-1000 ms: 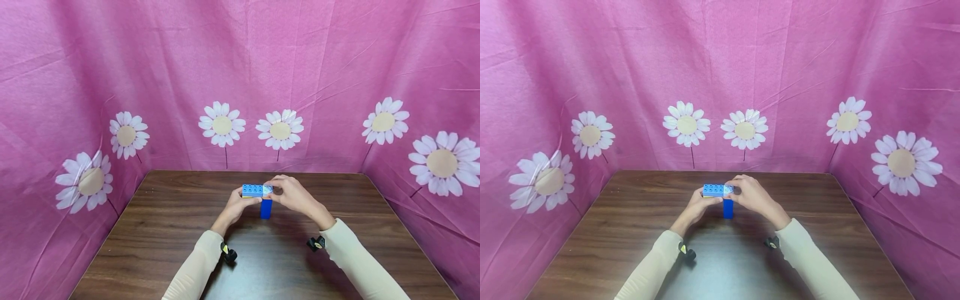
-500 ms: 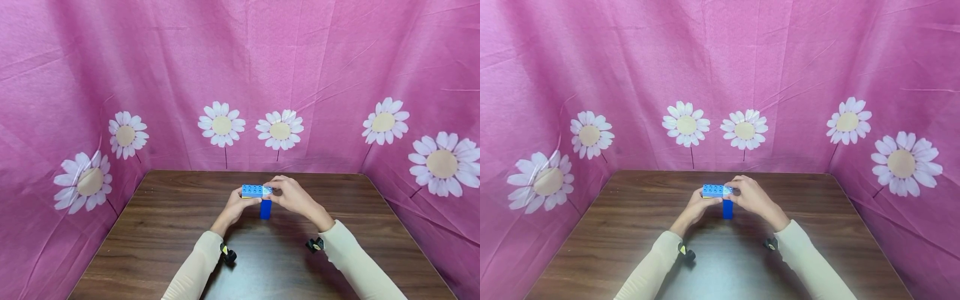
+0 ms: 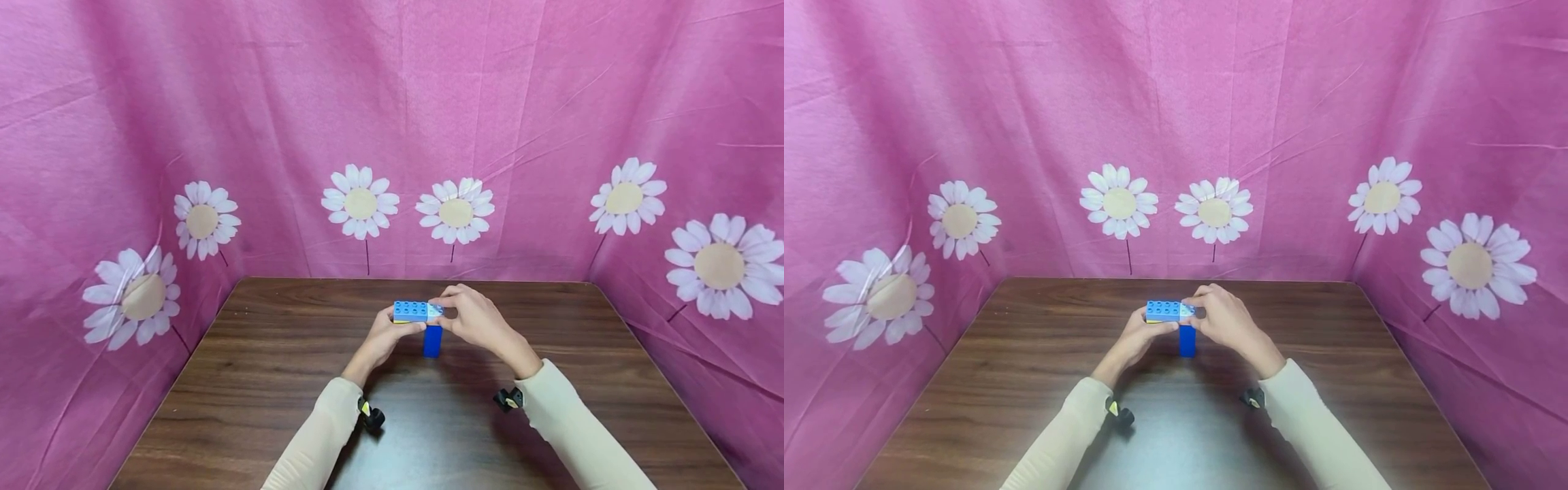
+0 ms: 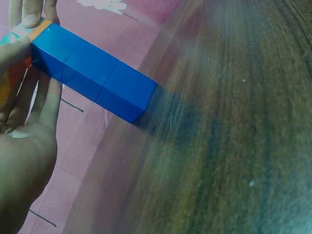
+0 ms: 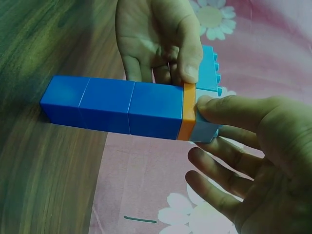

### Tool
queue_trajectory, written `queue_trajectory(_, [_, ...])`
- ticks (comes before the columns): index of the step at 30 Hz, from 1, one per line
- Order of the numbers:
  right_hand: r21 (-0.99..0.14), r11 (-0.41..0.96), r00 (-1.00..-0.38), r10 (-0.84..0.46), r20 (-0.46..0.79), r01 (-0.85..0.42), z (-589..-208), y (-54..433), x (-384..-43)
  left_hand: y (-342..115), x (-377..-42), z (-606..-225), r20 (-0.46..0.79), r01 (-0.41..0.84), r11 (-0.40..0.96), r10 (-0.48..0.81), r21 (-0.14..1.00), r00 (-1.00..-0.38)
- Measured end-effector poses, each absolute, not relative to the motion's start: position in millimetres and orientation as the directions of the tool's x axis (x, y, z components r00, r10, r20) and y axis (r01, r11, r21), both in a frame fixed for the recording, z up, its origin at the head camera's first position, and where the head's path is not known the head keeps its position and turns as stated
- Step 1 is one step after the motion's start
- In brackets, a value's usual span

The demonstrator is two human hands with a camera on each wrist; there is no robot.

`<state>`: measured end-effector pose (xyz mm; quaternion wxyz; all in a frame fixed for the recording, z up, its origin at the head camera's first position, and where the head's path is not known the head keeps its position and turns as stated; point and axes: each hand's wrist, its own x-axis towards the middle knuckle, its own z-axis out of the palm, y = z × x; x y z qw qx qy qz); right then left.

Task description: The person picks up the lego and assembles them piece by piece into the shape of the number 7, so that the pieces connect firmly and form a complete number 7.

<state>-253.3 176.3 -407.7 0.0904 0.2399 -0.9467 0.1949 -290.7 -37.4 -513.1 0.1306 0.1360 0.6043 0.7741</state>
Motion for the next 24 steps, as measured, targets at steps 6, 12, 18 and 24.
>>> queue_trajectory(6, [-0.314,0.825,-0.877,-0.397,0.270,-0.470,-407.1,175.6,-251.8,-37.0,-289.2,-512.2,0.056,-0.040,-0.246,0.369,0.968,-0.928])
queue_trajectory(12, [-0.283,0.840,-0.876,-0.384,0.291,-0.462,-408.8,175.5,-251.7,-35.9,-289.4,-511.5,0.053,-0.044,-0.252,0.366,0.967,-0.929])
queue_trajectory(18, [-0.266,0.849,-0.880,-0.387,0.276,-0.457,-410.7,174.8,-249.7,-36.3,-289.0,-513.2,0.039,-0.055,-0.242,0.367,0.969,-0.929])
queue_trajectory(24, [-0.248,0.848,-0.870,-0.394,0.296,-0.468,-409.9,173.0,-249.7,-36.8,-289.6,-512.1,0.052,-0.048,-0.252,0.375,0.967,-0.926])
